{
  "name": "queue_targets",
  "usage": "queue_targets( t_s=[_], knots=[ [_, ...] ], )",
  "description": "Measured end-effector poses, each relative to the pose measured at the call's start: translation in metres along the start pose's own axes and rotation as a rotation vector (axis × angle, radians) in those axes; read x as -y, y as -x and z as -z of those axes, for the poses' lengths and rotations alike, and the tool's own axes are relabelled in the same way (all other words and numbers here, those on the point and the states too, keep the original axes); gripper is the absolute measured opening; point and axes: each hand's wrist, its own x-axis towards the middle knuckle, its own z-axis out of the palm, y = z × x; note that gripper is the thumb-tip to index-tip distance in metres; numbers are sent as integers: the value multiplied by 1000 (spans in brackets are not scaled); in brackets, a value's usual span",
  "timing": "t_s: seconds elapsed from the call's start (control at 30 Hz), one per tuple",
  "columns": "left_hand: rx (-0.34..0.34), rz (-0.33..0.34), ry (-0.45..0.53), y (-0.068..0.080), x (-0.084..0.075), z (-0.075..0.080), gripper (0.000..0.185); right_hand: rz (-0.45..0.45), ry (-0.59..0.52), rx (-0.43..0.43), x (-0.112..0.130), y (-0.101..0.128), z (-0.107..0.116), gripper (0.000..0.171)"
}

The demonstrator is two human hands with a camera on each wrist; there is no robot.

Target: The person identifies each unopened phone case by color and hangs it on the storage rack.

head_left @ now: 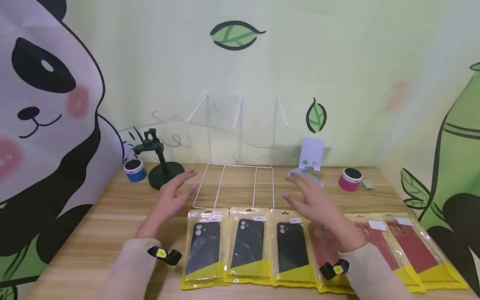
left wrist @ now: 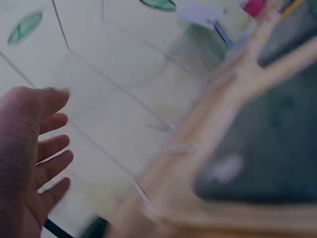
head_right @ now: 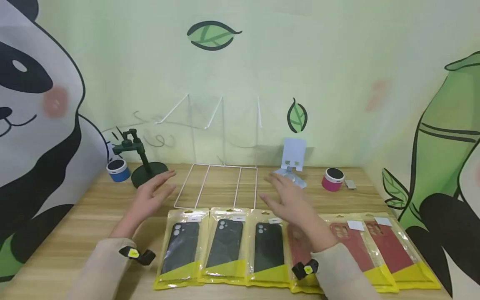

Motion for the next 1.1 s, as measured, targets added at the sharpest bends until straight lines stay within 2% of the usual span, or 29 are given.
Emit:
queue_targets(
  t_s=[0.07,0.17,0.3,0.43,0.57,0.67,0.8,0.9,0.97,1.1],
  knots=[
    [-25,29,85,3,19,-12,41,72,-139,63,23,-8,-9,49],
    [2,104,84,9,38,-28,36,126,-241,202,57,-27,-31,43],
    [59,149,75,8,45,-41,39,143,-186,363,87,-61,-67,45],
    [115,162,74,4,40,-49,44,120,-88,438,93,-83,-97,36],
    [154,158,67,1,34,-53,47,91,-117,408,86,-88,-114,16],
    [166,158,58,0,34,-54,48,91,-169,365,82,-88,-120,12],
    [155,174,61,2,39,-48,46,134,-164,327,86,-91,-120,7],
    [131,165,56,6,44,-40,42,156,-158,294,95,-95,-111,6],
    [122,143,38,9,48,-37,41,147,-195,238,101,-98,-99,7],
    [127,99,-46,16,54,-34,43,89,-368,33,117,-101,-60,7]
  ],
)
